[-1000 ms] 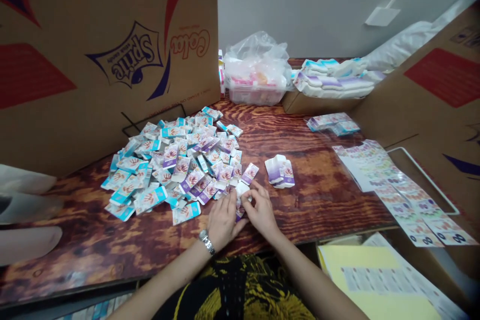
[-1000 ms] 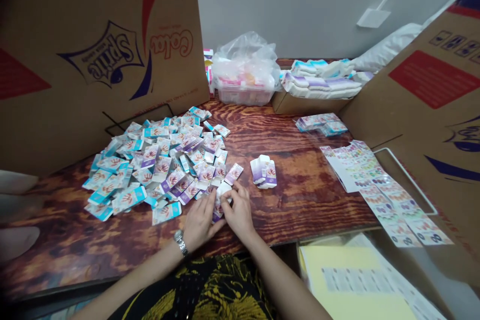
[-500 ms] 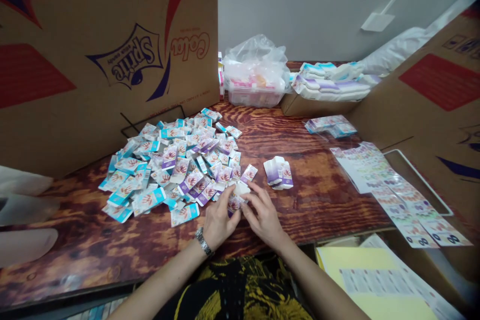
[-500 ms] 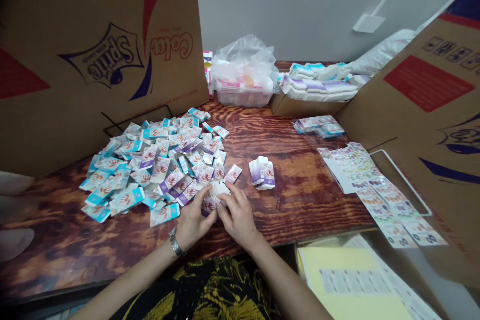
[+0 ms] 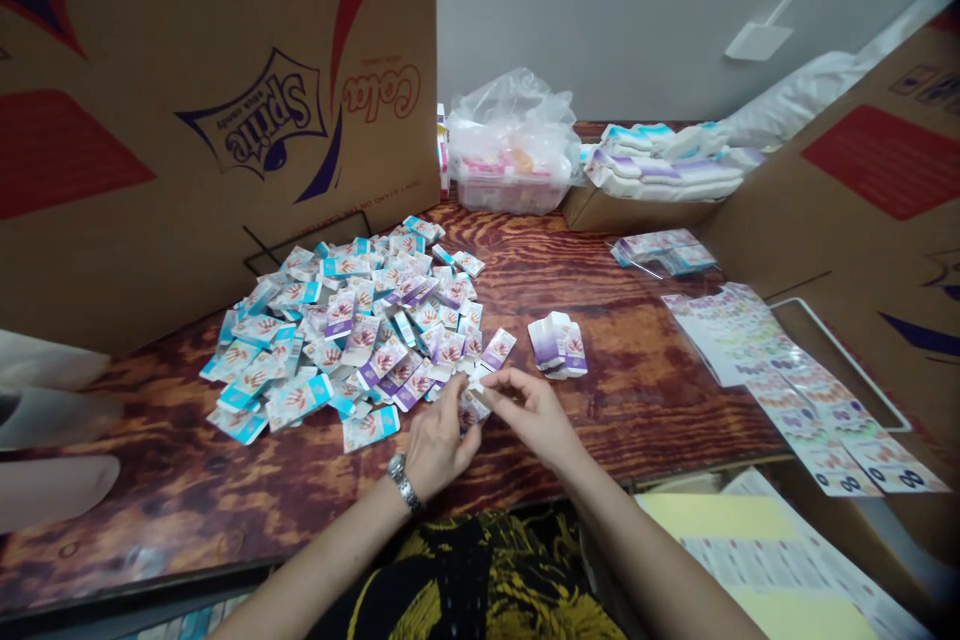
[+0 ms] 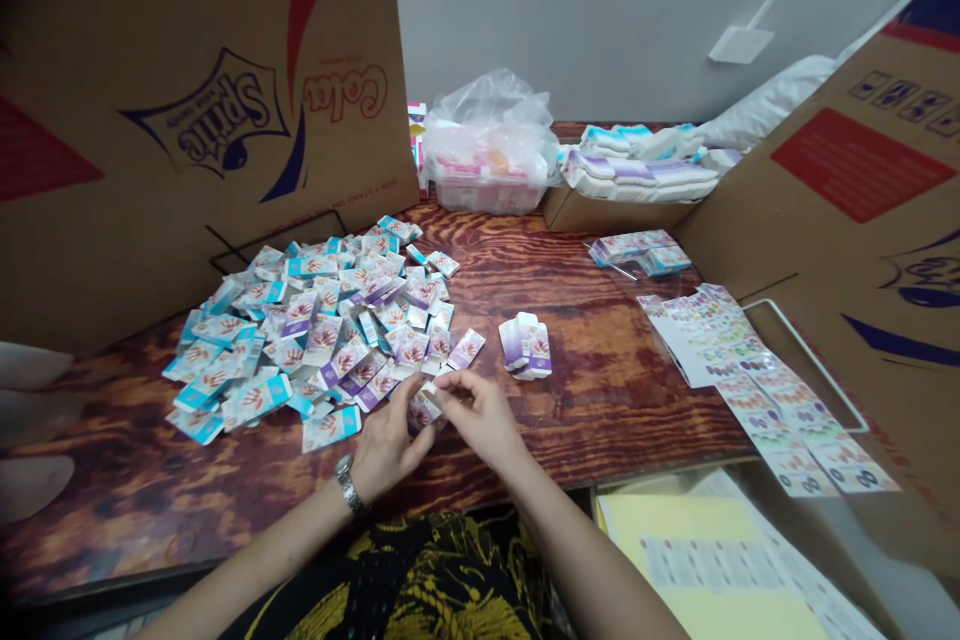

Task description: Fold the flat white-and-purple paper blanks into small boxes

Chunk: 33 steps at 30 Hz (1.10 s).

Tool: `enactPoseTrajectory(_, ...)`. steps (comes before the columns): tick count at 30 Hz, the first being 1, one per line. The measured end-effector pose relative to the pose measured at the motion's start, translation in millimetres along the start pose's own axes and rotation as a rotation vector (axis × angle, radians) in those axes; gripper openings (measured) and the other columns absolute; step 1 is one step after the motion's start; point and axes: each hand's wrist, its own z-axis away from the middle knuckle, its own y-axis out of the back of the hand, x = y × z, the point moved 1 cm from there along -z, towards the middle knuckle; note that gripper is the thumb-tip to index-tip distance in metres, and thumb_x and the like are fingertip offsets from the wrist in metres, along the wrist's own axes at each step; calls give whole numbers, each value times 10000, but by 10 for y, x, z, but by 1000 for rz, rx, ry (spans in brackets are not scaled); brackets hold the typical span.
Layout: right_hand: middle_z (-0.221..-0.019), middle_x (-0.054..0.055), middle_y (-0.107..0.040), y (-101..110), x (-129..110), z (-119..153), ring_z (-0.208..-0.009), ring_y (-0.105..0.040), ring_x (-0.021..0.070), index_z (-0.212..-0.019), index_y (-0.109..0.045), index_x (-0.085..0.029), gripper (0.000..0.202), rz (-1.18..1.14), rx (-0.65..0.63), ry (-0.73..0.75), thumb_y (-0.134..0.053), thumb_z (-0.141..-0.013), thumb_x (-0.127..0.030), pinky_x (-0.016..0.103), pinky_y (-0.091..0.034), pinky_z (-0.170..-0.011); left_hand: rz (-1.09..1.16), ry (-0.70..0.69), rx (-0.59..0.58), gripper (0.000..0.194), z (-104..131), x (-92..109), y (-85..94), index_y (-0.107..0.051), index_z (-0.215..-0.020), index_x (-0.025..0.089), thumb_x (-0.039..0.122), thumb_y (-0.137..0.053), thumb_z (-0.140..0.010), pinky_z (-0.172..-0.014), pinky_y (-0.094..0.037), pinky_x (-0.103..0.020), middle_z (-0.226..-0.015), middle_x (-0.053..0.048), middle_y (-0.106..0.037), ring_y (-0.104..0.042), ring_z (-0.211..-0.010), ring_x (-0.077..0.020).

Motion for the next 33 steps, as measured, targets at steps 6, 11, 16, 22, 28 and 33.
enactPoseTrajectory(6, -846, 37, -653, -64, -148, 91, -791, -606, 179, -889, -680, -214, 168, 439, 111, 230, -523, -830, -202, 289, -481, -725, -10, -79, 9, 704, -19, 4, -21, -125, -1429, 145, 160, -470, -815, -930, -480, -363, -1289, -169, -502, -527, -1152, -232)
enactPoseTrajectory(11, -951, 74, -644, -207, -126, 216, -908, -578, 217, -1064, -639, -224, 283, 563, 132, 395, -441, -870, -165, 360, -470, -824, 6, -68, 23, 749, -3, 14, -47, 5, -1443, 132, 152, -441, -841, -920, -485, -356, -1330, -183, -455, -518, -1154, -225)
enactPoseTrajectory(16, -1100, 77, -626, -119, 7, 177, -997, -581, 203, -1266, -478, -229, 362, 402, 82, 312, -411, -911, -222, 341, -487, -836, -71, -87, 29, 713, -216, -48, 113, -28, -1442, 113, 182, -427, -855, -834, -519, -336, -1240, -182, -530, -575, -1051, -227)
enactPoseTrajectory(22, -1087, 90, -607, 121, 291, 59, -997, -577, 218, -1144, -569, -207, 295, 614, 104, 283, -491, -881, -315, 355, -482, -857, -277, -133, 381, 849, -766, -69, 708, -27, -1430, 76, 366, -558, -834, -993, -379, -498, -1469, -248, -148, -239, -1331, -371)
enactPoseTrajectory(28, -1152, 125, -585, 28, 605, 104, -1023, -541, 294, -1151, -584, -227, 396, 1043, 95, 279, -621, -788, -381, 438, -475, -832, -210, -309, 1, 471, -152, -50, 120, -359, -1335, 126, 185, -452, -877, -960, -445, -415, -1213, -162, -546, -503, -1146, -261)
enactPoseTrajectory(33, -1155, 135, -580, -34, 671, 104, -1028, -531, 308, -1149, -579, -213, 366, 1017, 91, 278, -614, -797, -308, 466, -467, -827, -251, -195, -68, 412, 248, -230, -362, -396, -1290, 103, 175, -419, -886, -881, -495, -427, -1175, -182, -564, -557, -1066, -266)
